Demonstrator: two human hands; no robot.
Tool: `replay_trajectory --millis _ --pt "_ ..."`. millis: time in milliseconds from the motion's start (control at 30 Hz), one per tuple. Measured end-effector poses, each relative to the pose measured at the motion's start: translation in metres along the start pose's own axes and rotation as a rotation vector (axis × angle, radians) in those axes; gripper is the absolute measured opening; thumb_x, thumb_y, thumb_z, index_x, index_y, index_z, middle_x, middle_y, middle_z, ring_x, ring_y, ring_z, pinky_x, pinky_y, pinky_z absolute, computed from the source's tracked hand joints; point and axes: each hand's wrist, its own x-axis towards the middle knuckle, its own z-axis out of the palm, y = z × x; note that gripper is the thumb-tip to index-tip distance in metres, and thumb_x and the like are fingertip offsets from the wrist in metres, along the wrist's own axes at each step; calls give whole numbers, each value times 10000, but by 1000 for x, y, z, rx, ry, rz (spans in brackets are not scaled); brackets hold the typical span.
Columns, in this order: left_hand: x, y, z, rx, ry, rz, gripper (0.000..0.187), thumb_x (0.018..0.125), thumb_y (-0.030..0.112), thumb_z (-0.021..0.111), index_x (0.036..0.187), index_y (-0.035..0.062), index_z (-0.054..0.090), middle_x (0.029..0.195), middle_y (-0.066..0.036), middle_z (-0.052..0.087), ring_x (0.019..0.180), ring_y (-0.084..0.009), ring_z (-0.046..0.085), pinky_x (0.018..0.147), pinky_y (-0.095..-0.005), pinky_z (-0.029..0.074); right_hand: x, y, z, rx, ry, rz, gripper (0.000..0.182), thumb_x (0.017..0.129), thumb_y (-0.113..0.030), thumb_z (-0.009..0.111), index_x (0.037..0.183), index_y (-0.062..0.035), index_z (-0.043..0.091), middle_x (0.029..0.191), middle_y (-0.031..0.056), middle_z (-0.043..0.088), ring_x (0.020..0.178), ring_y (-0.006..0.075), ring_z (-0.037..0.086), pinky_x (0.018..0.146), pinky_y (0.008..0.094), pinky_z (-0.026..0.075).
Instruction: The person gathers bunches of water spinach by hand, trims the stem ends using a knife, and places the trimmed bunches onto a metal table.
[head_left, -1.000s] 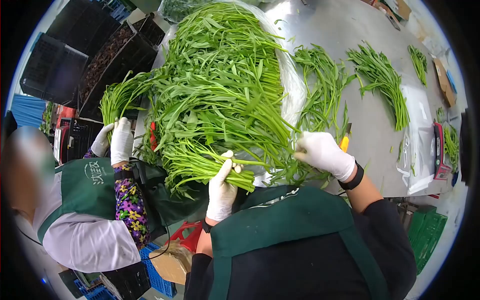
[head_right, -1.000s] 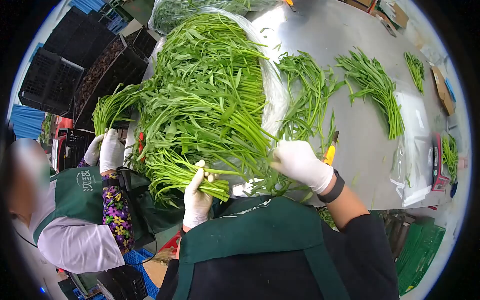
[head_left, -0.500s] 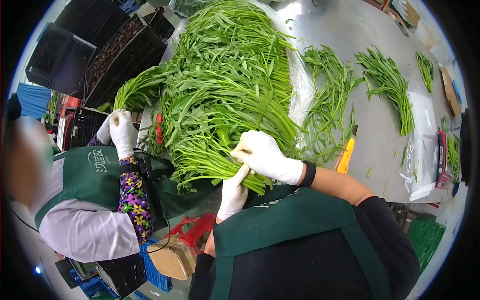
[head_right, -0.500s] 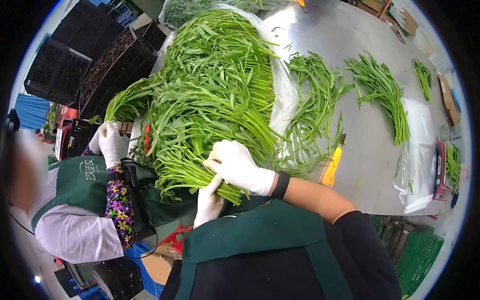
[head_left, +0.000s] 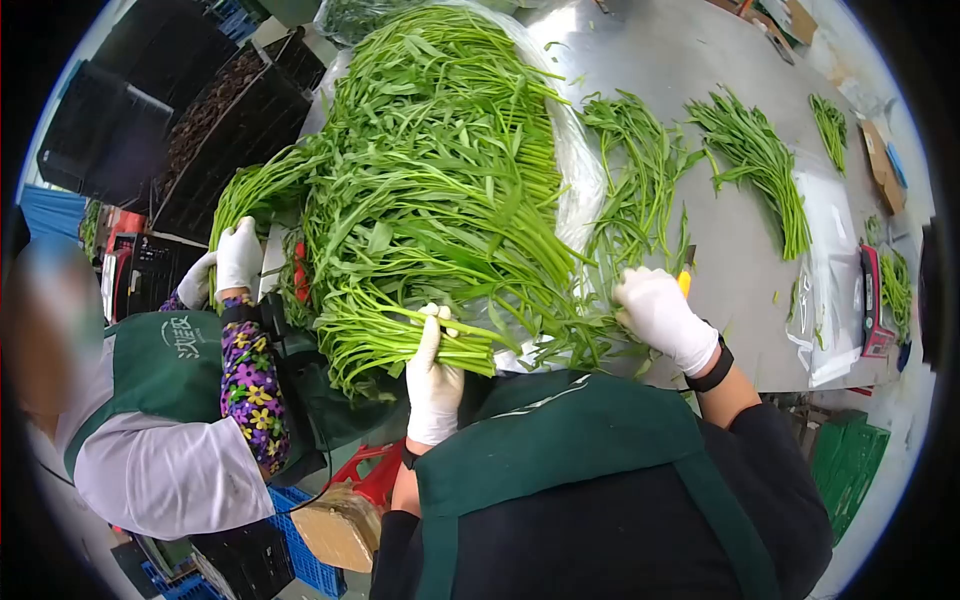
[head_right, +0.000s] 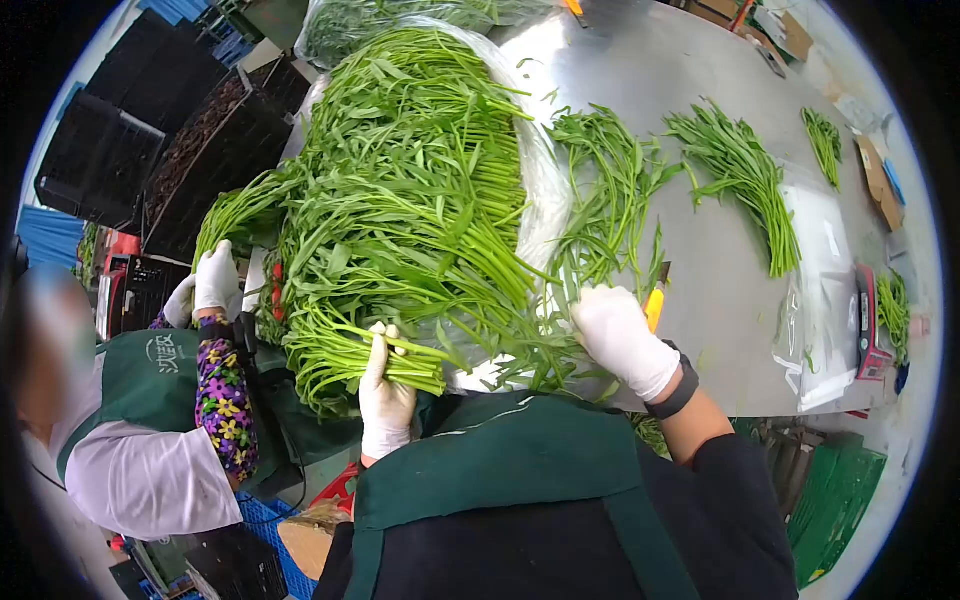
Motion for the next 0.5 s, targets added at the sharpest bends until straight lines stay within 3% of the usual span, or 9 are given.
replay_trajectory --millis 100,167,300,433,500 --pt "-5 -6 0 89 -49 -17 181 965 95 521 1136 36 535 1101 -89 591 972 -155 573 880 -293 469 13 -14 -2 187 191 94 139 740 -176 706 800 -78 627 769 86 553 753 288 590 658 418 478" --pt "-8 -10 -2 132 -70 -26 177 973 99 506 1136 32 530 1102 -93 596 1005 -166 570 903 -305 460 39 -41 4 379 460 -94 180 744 -178 712 873 -79 634 769 86 553 743 284 585 656 406 478" --pt "-15 -11 2 163 -24 -36 158 965 93 517 1107 25 519 1013 -89 605 972 -186 567 935 -335 439 80 -63 31 306 507 -35 201 751 -187 717 903 -86 632 760 76 552 728 272 587 628 386 474" --pt "-14 -6 -1 106 -13 -64 128 953 77 532 1073 33 517 928 -72 581 912 -182 560 923 -346 445 78 -55 18 579 518 -9 142 759 -170 725 837 -73 656 721 72 564 661 235 578 584 349 458" --pt "-13 -9 -3 96 12 -60 122 945 65 542 1060 35 519 898 -62 569 875 -176 561 904 -343 455 67 -37 1 764 522 109 163 792 -225 704 797 -69 657 725 89 600 660 241 601 609 341 475"
